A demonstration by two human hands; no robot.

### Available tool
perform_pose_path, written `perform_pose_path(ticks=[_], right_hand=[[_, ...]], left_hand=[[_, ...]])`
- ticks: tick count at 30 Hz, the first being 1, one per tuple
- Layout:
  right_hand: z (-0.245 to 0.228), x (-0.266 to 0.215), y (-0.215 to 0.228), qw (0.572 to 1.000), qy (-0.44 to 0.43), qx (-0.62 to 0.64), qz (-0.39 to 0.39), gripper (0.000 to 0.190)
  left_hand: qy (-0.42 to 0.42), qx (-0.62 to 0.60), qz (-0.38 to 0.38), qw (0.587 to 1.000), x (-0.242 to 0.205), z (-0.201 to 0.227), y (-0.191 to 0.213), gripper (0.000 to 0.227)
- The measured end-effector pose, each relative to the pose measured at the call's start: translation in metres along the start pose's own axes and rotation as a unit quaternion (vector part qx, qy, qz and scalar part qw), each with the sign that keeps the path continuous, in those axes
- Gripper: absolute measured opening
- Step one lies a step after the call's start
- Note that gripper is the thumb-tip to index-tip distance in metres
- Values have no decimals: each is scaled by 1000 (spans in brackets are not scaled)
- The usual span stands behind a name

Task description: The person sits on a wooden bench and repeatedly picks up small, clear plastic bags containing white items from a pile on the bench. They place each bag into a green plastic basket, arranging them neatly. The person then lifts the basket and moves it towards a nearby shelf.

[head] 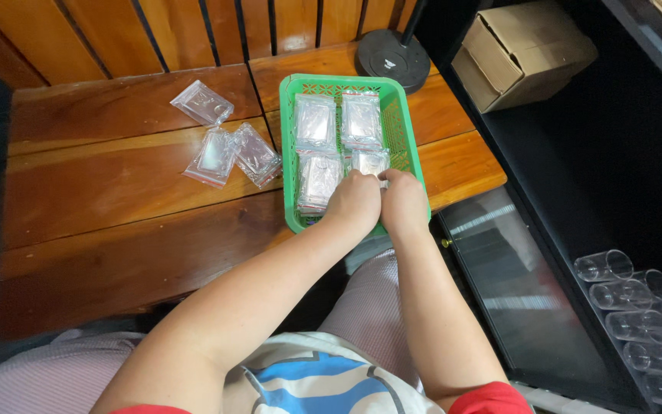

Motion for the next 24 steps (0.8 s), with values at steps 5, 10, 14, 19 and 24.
perform_pose_path(ticks=[5,10,14,19,24], right_hand=[[-4,-4,4,998,13,39,46,28],[-27,-7,9,987,37,97,121,23],[-81,-10,19,958,103,217,154,21],[-145,-4,-14,938,134,303,103,20],[-201,4,-71,967,226,119,0,29]], left_hand=[[-24,-66,12,997,-24,20,50,29],[-8,-77,76,994,-27,-7,95,27],[39,14,174,984,-27,-61,138,18],[109,91,225,964,-29,-140,159,15],[192,69,208,956,-14,-221,147,15]])
Point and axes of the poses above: each hand's wrist, its own x-axis towards the middle knuckle, its own y-axis out of the back of the hand, z = x × y, the point moved 1 cm from there along x, towards the middle knuckle, and after that the axes turned 9 degrees about z, right-handed, at the moved point
